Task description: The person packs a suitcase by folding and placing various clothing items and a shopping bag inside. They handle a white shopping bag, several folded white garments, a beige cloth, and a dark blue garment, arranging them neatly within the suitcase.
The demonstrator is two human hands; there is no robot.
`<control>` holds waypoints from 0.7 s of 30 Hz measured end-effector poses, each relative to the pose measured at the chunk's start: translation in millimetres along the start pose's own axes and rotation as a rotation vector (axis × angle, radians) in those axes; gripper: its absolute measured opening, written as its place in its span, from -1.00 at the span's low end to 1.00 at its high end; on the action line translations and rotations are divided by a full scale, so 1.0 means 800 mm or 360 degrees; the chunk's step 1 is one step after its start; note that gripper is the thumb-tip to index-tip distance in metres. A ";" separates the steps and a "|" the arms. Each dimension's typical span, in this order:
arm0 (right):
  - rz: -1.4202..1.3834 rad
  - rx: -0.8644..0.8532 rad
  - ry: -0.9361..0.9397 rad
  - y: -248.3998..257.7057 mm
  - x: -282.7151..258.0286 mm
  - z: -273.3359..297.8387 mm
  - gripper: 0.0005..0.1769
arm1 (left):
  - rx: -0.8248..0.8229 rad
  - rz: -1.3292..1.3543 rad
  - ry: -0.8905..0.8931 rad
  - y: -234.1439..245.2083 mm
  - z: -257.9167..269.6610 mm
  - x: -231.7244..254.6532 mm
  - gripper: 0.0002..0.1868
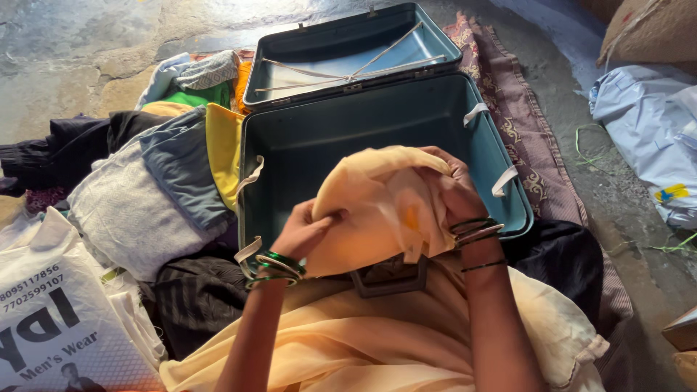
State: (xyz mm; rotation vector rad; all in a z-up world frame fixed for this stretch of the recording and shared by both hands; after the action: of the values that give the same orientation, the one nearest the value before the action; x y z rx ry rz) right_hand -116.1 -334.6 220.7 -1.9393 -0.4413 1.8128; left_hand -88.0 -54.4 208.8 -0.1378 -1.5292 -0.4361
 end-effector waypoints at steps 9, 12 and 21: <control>0.1514 0.0508 0.0505 0.017 -0.015 0.000 -0.34 | 0.0706 -0.0845 0.0249 0.093 -0.094 -0.169 -0.51; 0.1837 0.0334 0.0304 0.031 0.008 -0.004 -0.37 | 0.0486 -0.1153 0.0575 0.119 -0.102 -0.234 0.02; 0.2247 -0.0609 -0.0449 -0.006 0.113 0.003 -0.33 | 0.0182 -0.1593 0.0423 0.104 -0.087 -0.264 -0.37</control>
State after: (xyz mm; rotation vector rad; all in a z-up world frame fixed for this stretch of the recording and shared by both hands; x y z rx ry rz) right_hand -110.4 -283.6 146.0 -2.4825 0.8260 2.9802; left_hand 10.4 37.0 13.3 0.7810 -1.2660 -1.0973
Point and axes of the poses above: each hand's wrist, its own z-axis away from the middle knuckle, its own y-axis out of the back of the hand, x = y × z, the point moved 4 cm from there along -z, towards the middle knuckle, and after that the axes turned 4 degrees about x, right-handed, at the moved point
